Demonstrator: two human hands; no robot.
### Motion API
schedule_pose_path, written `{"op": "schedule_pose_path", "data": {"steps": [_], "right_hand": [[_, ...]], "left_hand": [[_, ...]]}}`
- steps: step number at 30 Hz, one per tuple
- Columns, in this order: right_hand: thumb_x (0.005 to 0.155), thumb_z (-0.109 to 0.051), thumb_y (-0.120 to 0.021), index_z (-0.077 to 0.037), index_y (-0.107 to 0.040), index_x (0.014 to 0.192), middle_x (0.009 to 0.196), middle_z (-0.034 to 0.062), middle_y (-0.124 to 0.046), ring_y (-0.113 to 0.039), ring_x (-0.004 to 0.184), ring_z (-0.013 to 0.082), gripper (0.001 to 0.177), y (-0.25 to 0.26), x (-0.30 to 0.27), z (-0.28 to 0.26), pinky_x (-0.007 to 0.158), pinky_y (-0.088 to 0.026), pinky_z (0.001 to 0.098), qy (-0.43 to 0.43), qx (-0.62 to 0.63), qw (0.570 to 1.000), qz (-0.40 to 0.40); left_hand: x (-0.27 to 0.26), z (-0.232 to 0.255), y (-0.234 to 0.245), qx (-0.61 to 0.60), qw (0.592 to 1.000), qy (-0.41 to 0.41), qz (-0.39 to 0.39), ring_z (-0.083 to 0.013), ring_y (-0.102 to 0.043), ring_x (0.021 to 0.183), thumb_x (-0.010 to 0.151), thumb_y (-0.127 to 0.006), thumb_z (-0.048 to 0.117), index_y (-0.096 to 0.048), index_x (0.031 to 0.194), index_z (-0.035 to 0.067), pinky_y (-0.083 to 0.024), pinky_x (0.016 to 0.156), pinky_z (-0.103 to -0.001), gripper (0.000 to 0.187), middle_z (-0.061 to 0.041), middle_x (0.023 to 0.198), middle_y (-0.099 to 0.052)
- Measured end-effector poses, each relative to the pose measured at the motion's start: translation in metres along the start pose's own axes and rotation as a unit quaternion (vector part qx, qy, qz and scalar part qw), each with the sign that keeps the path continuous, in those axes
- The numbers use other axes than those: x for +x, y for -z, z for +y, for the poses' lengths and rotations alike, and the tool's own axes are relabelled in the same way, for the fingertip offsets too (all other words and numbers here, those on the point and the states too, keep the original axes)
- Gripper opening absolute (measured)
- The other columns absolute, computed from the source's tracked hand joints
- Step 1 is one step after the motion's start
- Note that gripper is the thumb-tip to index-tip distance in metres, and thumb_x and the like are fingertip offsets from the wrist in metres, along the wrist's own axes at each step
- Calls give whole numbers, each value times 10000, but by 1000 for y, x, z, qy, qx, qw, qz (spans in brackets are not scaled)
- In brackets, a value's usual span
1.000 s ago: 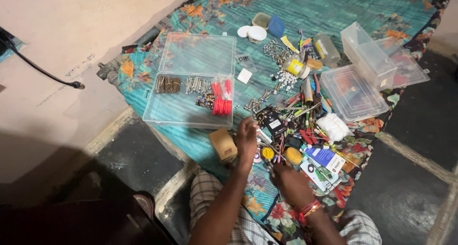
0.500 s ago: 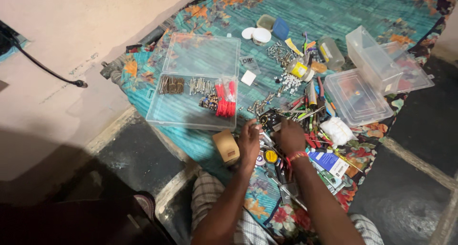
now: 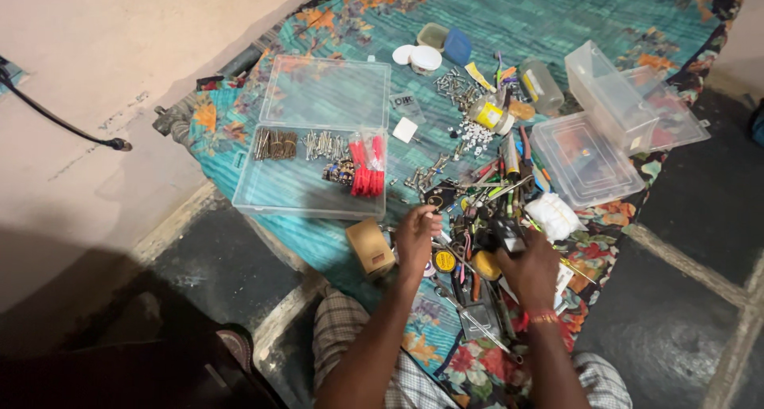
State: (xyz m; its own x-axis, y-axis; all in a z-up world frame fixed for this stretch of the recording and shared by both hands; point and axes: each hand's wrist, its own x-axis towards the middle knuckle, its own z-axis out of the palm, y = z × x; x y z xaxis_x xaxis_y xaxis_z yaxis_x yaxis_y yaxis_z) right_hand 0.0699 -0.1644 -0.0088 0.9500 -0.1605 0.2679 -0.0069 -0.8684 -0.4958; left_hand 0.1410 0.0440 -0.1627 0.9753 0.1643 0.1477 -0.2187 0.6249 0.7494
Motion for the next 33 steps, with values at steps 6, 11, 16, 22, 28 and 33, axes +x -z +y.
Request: {"op": "schedule_pose_path", "data": {"steps": [6, 11, 16, 22, 28, 33], "right_hand": [[709, -362, -831, -46, -647, 1176, 1062, 177, -660, -609, 1019, 389, 593, 12, -49, 29, 914, -452, 510, -7, -44, 999, 2], [796, -304, -780, -71, -664, 1178, 1094, 168, -661, -608, 1050, 388, 462, 20, -43, -2, 906, -441, 519, 38, -3, 998, 45], [896, -193, -690, -117, -735, 1068, 1025, 109, -704, -654, 987, 341, 193, -31, 18, -38, 878, -485, 497, 133, 78, 988, -21], [826, -89, -626, -167, -763, 989, 956, 66, -698, -663, 1019, 294, 226, -122, 79, -29, 835, -467, 496, 229, -115, 963, -86], [873, -175, -671, -168, -760, 937, 940, 94, -708, -686, 932, 310, 110, -133, 94, -23, 838, -530, 451, 220, -110, 964, -104], [922, -139, -693, -28, -699, 1081, 964, 108, -714, -662, 854, 182, 194, -89, 69, -54, 759, -524, 326, 12, 368, 918, -146]], "left_hand": [[0, 2, -1, -54, 998, 8, -6, -139, -621, 833, 1031, -660, 151, -612, 1254, 8, -522, 716, -252, 270, -110, 1017, -671], [-2, 31, -8, -42, 998, -27, 26, -131, -610, 955, 1062, -632, 89, -614, 1278, -4, -546, 787, -263, 236, -82, 1097, -639], [4, 54, -22, 177, 973, -75, 131, -153, -651, 1037, 1010, -596, 71, -606, 1239, -11, -588, 862, -326, 244, -86, 1158, -668], [8, 55, -28, 27, 993, -38, 113, -181, -651, 1021, 1029, -625, 82, -588, 1288, -17, -599, 882, -354, 279, -101, 1128, -659], [7, 54, -29, 37, 993, 44, 102, -238, -707, 1020, 1008, -617, 102, -595, 1290, -80, -600, 949, -364, 336, -162, 1135, -713], [6, 63, -38, 63, 992, 84, 75, -179, -681, 1069, 1007, -649, 112, -578, 1372, -68, -568, 955, -306, 413, -143, 1228, -697]]}}
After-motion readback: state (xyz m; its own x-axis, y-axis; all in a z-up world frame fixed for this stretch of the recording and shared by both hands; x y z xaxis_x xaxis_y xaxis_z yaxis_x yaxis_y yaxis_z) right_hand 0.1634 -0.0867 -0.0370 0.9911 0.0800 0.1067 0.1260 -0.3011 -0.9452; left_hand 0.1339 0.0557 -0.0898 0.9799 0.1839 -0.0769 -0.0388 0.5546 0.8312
